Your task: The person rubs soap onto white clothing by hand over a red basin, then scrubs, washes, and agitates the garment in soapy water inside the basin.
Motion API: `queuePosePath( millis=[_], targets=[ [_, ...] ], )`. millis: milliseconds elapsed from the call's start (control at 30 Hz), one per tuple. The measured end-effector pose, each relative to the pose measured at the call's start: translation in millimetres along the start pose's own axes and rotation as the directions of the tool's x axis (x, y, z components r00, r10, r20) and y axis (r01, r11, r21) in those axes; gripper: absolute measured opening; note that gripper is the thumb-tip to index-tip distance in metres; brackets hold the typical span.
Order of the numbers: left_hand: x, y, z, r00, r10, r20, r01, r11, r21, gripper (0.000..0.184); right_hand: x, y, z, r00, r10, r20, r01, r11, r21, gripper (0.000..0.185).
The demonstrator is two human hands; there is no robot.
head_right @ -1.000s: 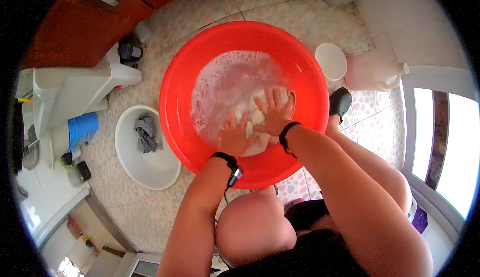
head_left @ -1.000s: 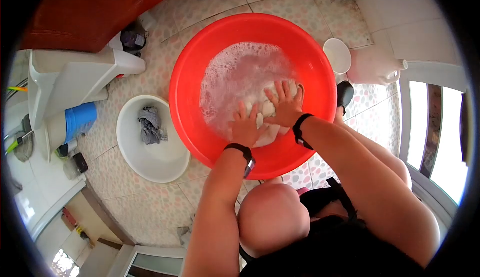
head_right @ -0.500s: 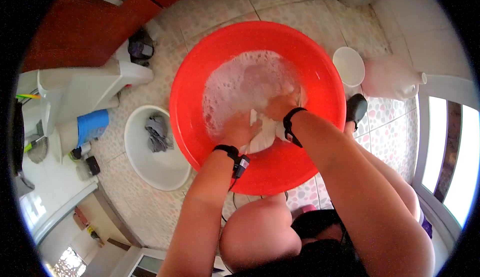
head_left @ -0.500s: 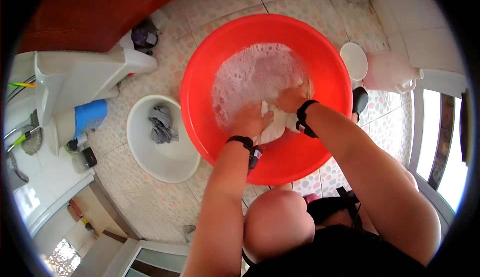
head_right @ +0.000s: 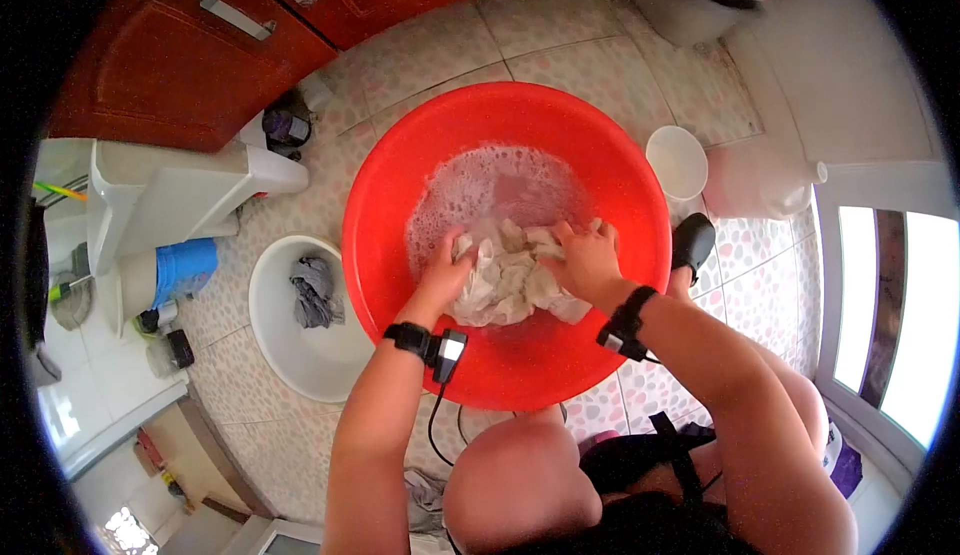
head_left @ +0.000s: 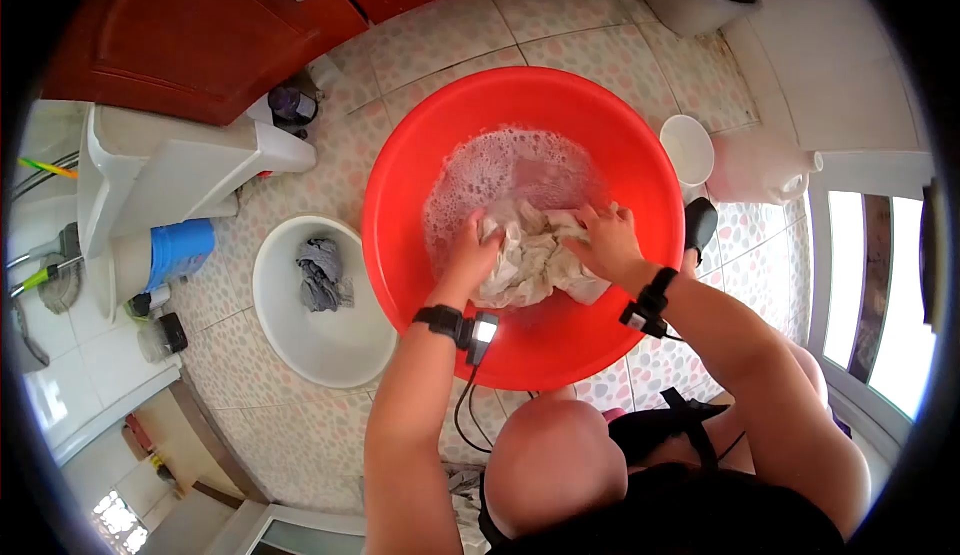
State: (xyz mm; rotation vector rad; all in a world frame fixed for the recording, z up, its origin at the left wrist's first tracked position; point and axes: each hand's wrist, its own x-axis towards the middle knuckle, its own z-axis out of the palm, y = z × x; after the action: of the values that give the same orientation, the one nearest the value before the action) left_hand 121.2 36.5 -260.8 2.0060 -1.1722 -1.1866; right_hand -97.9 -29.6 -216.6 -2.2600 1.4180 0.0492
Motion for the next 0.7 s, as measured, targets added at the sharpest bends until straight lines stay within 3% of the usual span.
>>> queuePosePath(
  millis=[100,167,200,267,300,367,400,467,700],
  targets=[
    [-27.8,3.5,2.4,0.993,0.116,0.021,-0.116,0.992,0.042,0.052,-27.1,-8.6,-19.1,0.991,0.007,0.131,-0.005,1.000,-0.016,0.034],
    [-46.7,5.3,9.0,0.985,0.175,0.007,-0.175,0.982,0.071,0.056,-41.3,-4.1,-21.6,0.948,-0.317,-0.035,0.310,0.941,-0.134,0.035],
    [-55.2,6.8,12.3,0.972,0.233,-0.012,-0.231,0.967,0.105,0.060,-44.6,2.0,-18.8,0.949,-0.313,-0.035,0.306,0.942,-0.137,0.035],
    [-68.9,13.6,17.1,0.953,0.302,0.028,-0.302,0.936,0.178,0.064,-46.1,15.0,-2.0,0.894,-0.436,0.103,0.432,0.900,0.053,0.048],
    [-74.9,16.8,19.4,0.929,0.364,0.070,-0.370,0.895,0.249,0.068,-47.0,17.4,7.7,0.894,-0.436,0.103,0.433,0.900,0.051,0.048],
    [-84.7,21.5,24.4,0.907,0.410,0.095,-0.420,0.885,0.200,0.078,-49.6,11.8,14.1,0.920,-0.386,0.064,0.346,0.879,0.330,0.071],
    [-88.0,24.4,27.2,0.919,0.367,0.143,-0.393,0.846,0.360,0.082,-51.1,11.1,15.4,0.920,-0.387,0.065,0.347,0.879,0.327,0.071],
    [-88.6,23.6,33.8,0.949,0.250,0.190,-0.314,0.739,0.596,0.093,-49.6,-9.1,1.8,0.892,-0.347,0.289,0.394,0.911,-0.121,0.092],
    [-40.6,14.6,41.6,0.963,0.210,0.167,-0.267,0.702,0.660,0.093,-9.0,-19.3,36.1,0.914,-0.138,0.380,0.265,0.914,-0.306,0.103]
  ],
)
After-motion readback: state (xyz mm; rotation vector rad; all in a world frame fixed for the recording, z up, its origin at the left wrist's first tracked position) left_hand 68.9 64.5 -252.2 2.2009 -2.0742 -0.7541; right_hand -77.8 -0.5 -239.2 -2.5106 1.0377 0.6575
